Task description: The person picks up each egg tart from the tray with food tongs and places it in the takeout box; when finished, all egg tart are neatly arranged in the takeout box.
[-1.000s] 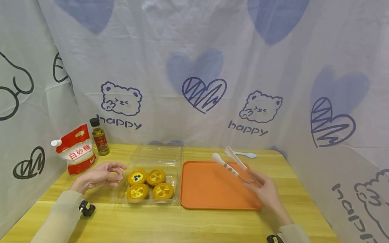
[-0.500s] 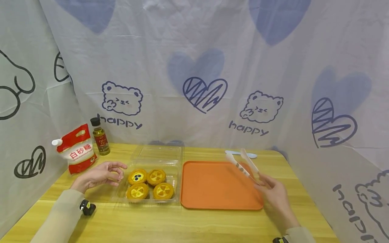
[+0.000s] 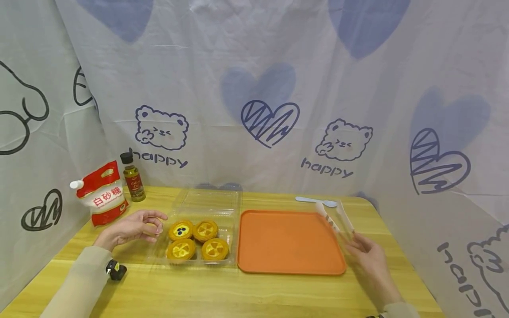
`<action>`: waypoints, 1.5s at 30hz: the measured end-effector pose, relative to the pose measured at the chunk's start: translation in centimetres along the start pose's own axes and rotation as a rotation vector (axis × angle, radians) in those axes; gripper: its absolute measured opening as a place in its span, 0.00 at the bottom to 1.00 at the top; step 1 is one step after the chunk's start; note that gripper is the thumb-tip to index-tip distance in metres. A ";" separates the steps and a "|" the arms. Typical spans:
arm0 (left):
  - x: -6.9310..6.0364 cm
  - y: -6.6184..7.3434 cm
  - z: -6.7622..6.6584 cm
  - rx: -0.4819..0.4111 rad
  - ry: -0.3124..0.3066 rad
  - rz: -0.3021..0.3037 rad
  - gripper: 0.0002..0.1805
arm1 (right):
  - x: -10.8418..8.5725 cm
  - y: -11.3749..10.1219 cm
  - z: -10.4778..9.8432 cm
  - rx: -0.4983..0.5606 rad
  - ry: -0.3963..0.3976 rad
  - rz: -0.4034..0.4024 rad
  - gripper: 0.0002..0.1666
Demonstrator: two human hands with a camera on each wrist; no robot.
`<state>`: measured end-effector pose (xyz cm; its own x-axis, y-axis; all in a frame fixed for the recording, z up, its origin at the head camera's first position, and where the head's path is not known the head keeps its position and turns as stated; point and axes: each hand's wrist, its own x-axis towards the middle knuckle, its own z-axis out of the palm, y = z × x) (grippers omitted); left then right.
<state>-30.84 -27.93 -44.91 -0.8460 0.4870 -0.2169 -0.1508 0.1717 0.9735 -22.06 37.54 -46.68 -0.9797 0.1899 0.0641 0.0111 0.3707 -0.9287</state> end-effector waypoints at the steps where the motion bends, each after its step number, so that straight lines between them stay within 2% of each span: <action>1: 0.0 0.0 0.0 0.000 -0.001 -0.001 0.31 | 0.0 0.1 -0.2 -0.004 0.006 0.007 0.42; 8: 0.1 0.0 0.0 -0.003 -0.003 -0.003 0.31 | 0.4 0.8 -1.6 -0.021 -0.006 0.065 0.43; 16: 0.2 -0.1 -0.1 -0.003 -0.016 0.010 0.32 | 0.8 1.2 -2.7 -0.192 -0.077 0.092 0.42; 22: 0.2 -0.1 -0.1 -0.007 -0.020 0.009 0.32 | 1.2 1.8 -3.8 -0.199 -0.165 0.099 0.45; 29: 0.1 0.0 0.0 -0.002 -0.014 0.005 0.32 | 1.9 2.8 -5.4 -0.176 -0.288 0.052 0.40; 34: -0.1 -0.1 0.0 0.004 -0.007 0.005 0.32 | 2.3 3.0 -6.2 -0.142 -0.357 0.080 0.41; 38: -0.1 0.0 0.0 0.004 -0.006 0.007 0.32 | 2.5 3.3 -6.4 -0.162 -0.377 0.113 0.44; 45: 0.1 -0.1 -0.1 -0.005 -0.016 0.015 0.32 | 2.9 3.9 -6.3 -0.169 -0.409 0.104 0.47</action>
<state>-30.93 -27.96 -45.04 -0.8399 0.5032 -0.2034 -0.1407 0.1601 0.9770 -23.60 45.32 -47.81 -0.9699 -0.1282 -0.2069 0.1124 0.5179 -0.8480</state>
